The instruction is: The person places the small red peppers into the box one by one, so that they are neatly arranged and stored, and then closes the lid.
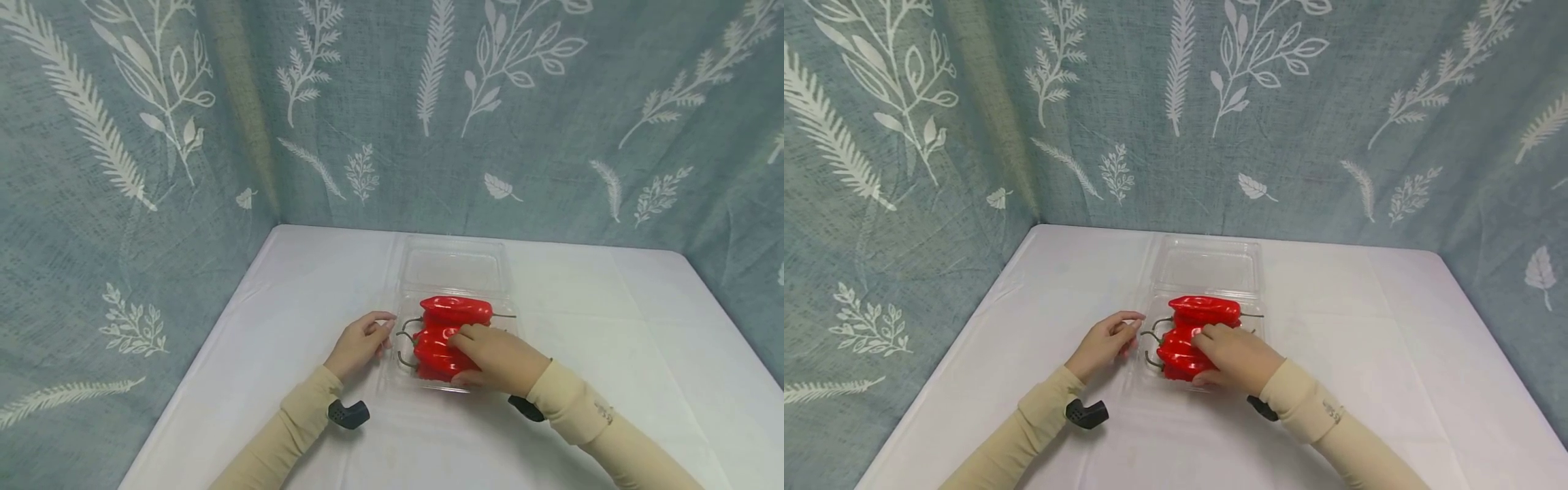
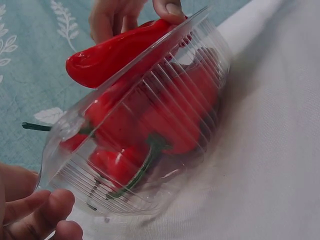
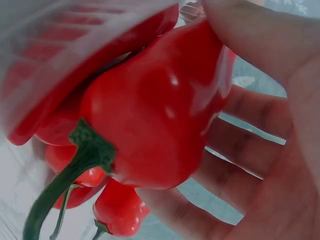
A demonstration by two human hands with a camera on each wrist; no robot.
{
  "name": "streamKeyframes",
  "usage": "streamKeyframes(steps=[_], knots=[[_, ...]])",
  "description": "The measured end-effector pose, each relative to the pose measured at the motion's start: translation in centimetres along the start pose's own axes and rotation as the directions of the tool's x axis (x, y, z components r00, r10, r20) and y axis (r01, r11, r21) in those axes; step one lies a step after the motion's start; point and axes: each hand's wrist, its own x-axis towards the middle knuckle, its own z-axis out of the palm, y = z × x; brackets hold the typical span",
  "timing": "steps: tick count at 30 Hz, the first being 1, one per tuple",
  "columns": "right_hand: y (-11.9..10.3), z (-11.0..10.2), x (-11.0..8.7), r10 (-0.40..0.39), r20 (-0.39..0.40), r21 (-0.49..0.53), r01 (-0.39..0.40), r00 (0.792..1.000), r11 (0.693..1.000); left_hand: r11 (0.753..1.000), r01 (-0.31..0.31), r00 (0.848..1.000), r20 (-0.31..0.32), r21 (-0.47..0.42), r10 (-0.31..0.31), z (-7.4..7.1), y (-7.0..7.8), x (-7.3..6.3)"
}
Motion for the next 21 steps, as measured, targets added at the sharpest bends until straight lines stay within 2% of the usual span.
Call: streamKeyframes(steps=[14,21], knots=[[-0.15,0.33,0.05,0.005,-0.007,-0.025,-0.005,1.000,1.000,1.000,0.012,1.000,-0.004,-0.003,-0.012,0.12,0.05,0.04],[-0.13,0.69,0.05,0.040,0.005,-0.045,-0.040,0.999,0.998,1.000,0.014,1.000,-0.001,-0.006,-0.014,0.15,0.02,0.03]])
